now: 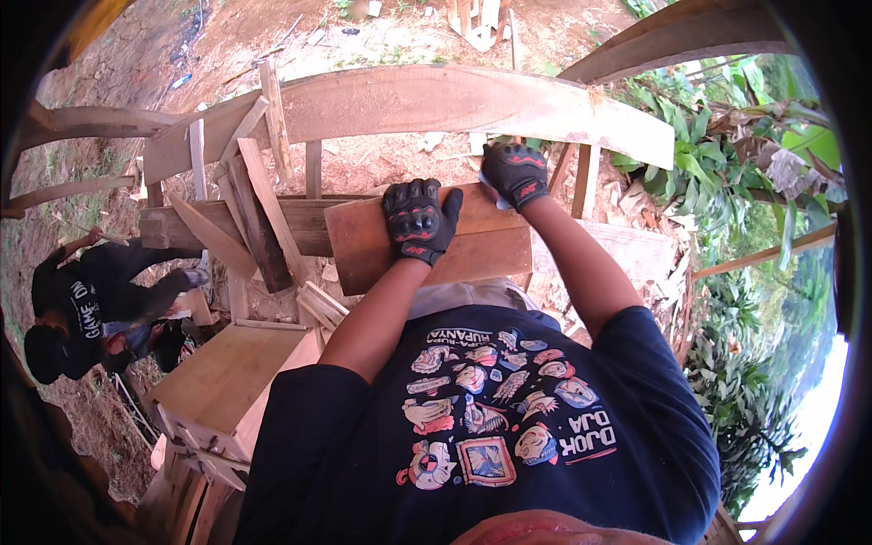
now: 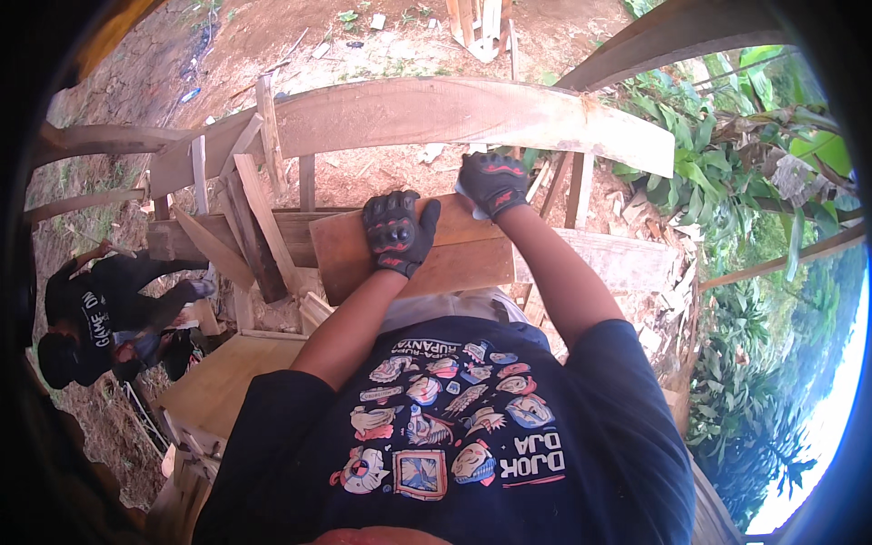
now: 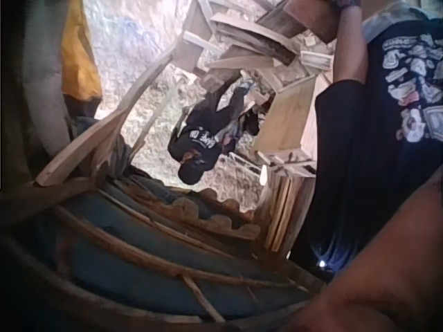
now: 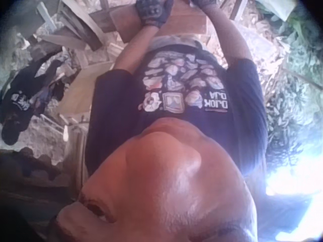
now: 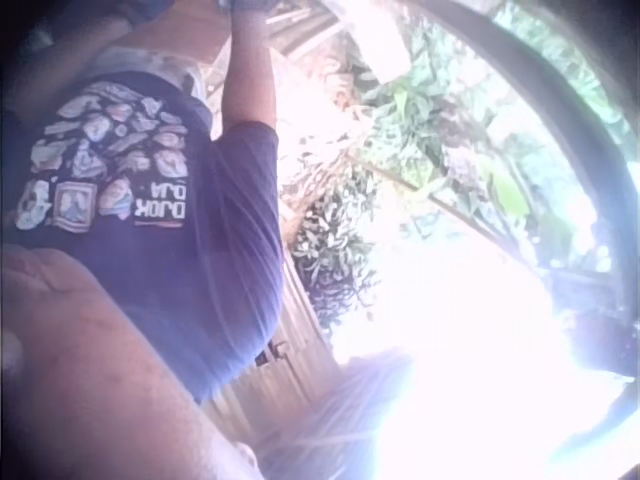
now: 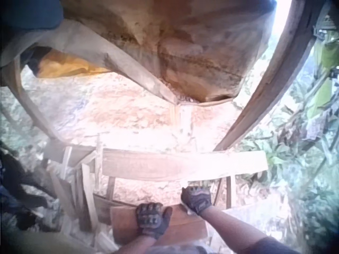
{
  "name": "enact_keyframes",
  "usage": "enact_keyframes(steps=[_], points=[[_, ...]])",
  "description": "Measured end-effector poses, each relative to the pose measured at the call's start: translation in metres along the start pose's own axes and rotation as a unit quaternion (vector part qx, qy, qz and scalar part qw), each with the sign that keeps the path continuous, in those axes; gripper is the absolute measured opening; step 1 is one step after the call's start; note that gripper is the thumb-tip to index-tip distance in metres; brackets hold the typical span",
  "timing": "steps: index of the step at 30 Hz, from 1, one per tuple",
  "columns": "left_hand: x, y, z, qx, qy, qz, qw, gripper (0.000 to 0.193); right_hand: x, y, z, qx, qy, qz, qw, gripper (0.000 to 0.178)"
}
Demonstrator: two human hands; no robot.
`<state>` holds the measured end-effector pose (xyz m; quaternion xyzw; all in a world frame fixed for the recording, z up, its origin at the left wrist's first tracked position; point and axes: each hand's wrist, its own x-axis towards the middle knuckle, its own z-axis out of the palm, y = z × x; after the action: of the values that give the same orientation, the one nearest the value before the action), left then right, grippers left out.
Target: The person sands a rectangular wooden plank using a sanding block while standing at a workbench. They repeatedly rub the block across the surface of the wood, occasionally repositioning the plank to work on different areas.
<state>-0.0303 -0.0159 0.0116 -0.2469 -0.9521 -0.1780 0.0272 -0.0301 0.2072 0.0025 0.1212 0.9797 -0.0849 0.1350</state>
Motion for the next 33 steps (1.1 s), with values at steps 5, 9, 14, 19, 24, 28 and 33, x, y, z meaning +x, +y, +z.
enact_keyframes(steps=[5,9,14,19,24,28,33], points=[[-0.002,-0.002,0.001,0.01,0.023,0.01,1.0,0.041,-0.013,0.029,-0.012,-0.026,-0.029,0.042,0.998,0.037],[0.001,-0.003,0.002,-0.005,-0.005,-0.005,1.0,0.041,-0.006,-0.004,-0.02,-0.004,0.004,-0.022,1.0,0.036],[0.001,-0.003,0.0,0.005,0.007,0.001,1.0,0.041,-0.01,0.023,-0.01,0.033,-0.049,0.075,0.995,0.036],[-0.001,-0.003,0.002,0.0,-0.001,-0.004,1.0,0.041,0.006,-0.02,0.002,-0.009,0.055,-0.031,0.998,0.037],[-0.002,-0.004,0.0,0.01,-0.015,-0.013,1.0,0.042,-0.006,0.014,-0.019,-0.054,-0.036,-0.03,0.997,0.029],[0.001,0.001,-0.003,0.005,-0.012,-0.006,1.0,0.042,0.002,0.002,0.011,-0.02,0.07,0.024,0.997,0.029],[-0.003,-0.006,0.0,0.019,-0.011,-0.02,1.0,0.042,0.006,-0.015,-0.021,-0.002,-0.047,0.01,0.999,0.025]])
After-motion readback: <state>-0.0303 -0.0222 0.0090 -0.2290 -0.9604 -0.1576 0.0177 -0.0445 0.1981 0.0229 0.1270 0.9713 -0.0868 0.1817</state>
